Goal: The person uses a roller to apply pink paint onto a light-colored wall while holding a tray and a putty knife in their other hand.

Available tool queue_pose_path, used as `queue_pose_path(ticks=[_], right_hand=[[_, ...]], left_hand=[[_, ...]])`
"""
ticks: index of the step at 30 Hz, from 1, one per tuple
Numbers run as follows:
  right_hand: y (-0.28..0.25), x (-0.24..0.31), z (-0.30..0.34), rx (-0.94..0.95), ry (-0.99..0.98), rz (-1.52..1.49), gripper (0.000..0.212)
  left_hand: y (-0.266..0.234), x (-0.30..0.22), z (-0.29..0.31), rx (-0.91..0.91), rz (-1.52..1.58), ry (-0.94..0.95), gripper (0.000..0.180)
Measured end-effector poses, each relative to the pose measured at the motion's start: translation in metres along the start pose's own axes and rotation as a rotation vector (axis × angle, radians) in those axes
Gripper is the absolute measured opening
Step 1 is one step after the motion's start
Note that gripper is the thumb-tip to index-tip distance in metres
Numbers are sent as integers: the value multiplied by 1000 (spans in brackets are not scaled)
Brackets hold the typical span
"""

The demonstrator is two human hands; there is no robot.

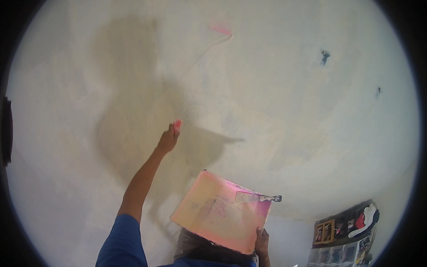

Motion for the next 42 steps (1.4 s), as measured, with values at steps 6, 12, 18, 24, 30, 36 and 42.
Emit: queue_pose_path(ticks=[6, 12, 18, 24, 30, 36, 42], right_hand=[[4, -13, -3, 11, -114, -88, 48], [3, -3, 0, 22, -19, -21, 50], [3, 7, 2, -11, -73, -38, 49], [15, -22, -4, -40, 42, -77, 50], [11, -17, -3, -27, 22, -36, 50], [9, 0, -1, 27, -19, -30, 53], [8, 3, 4, 9, 56, 61, 57]], left_hand=[[25, 33, 39, 63, -39, -55, 36], [-1, -47, 8, -4, -19, -65, 34], [78, -28, 73, 90, 160, -140, 38], [127, 49, 138, 206, 220, -215, 35], [119, 21, 132, 121, 308, -150, 30], [99, -15, 109, 86, 391, -144, 27], [67, -68, 54, -120, 394, -33, 29]])
Point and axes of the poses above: each hand's wrist, its own z-axis away from the middle knuckle, its own y-axis out of the palm, x = y × z, the point moved 3 cm from there along -z, towards the middle knuckle, and after that the axes turned 8 degrees about -y, right-handed, at the moved point
